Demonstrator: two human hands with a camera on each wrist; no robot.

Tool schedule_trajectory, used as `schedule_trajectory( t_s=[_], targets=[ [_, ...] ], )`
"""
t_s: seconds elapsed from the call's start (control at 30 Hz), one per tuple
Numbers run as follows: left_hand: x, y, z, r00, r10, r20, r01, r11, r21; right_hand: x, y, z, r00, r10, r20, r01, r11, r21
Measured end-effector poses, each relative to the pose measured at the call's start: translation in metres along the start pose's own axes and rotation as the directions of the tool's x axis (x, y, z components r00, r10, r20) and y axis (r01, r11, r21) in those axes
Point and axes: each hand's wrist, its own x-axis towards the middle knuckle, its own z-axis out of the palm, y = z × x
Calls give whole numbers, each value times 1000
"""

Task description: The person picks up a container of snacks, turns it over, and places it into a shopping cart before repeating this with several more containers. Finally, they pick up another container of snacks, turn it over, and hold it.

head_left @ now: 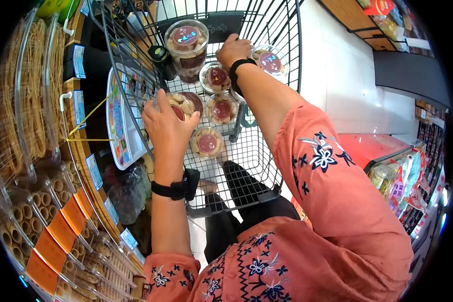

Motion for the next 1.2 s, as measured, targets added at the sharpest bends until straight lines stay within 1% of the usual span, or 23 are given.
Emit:
schedule_trajectory(
  t_s=[0.1, 0.17, 0.23, 0.33, 0.43, 0.47, 0.57, 0.6, 0.7, 0.73, 0.83, 0.87, 0.97, 1.0, 1.1, 1.2],
  targets=[
    [-3, -1, 1, 999, -35, -5, 35, 999, 1, 17, -5, 13, 982, 183, 42, -184, 983, 11],
    [-8, -2, -2, 999, -41, -7, 41, 999, -29, 26, -2, 18, 969, 229, 99, -237, 968, 82],
    [-12, 0, -7, 998, -55, -1, 55, 998, -41, 25, -5, 19, 949, 291, 121, -307, 941, 143],
    [-16, -2, -9, 999, -53, -3, 53, 997, -48, 15, -7, 2, 933, 288, 213, -320, 939, 130],
    [-21, -4, -9, 998, -57, -10, 57, 998, -31, 30, -2, 23, 939, 309, 154, -329, 935, 131],
    [-22, -4, -10, 998, -60, -11, 60, 998, -25, 45, -1, 41, 927, 361, 100, -373, 916, 150],
    [-26, -4, -11, 998, -57, -15, 57, 998, -21, 38, -1, 31, 915, 376, 145, -393, 912, 118],
    [-28, -3, -13, 998, -55, -18, 55, 998, -40, 38, -3, 30, 917, 379, 122, -392, 915, 98],
    [-34, -1, -16, 998, -49, -30, 46, 995, -83, 34, -3, 26, 917, 373, 144, -381, 924, 33],
    [-36, -2, -17, 998, -41, -39, 38, 995, -95, 35, -5, 31, 908, 405, 106, -408, 913, 14],
    [-42, -1, -16, 997, -30, -68, 22, 994, -106, 26, -1, 15, 945, 293, 143, -291, 956, -35],
    [-43, -1, -16, 996, -26, -80, 17, 995, -103, 20, -2, 9, 954, 265, 139, -262, 964, -42],
    [-45, 0, -19, 997, -33, -69, 24, 992, -127, 26, -6, 16, 946, 299, 122, -301, 954, -2],
    [-46, 0, -19, 997, -31, -76, 21, 991, -130, 29, -8, 20, 949, 309, 59, -309, 951, -8],
    [-48, 1, -21, 996, -26, -82, 14, 990, -139, 27, -8, 23, 959, 285, -11, -285, 959, 2],
    [-49, 3, -28, 997, -22, -77, 10, 989, -149, 19, -10, 2, 978, 211, 9, -210, 977, -31]
  ],
)
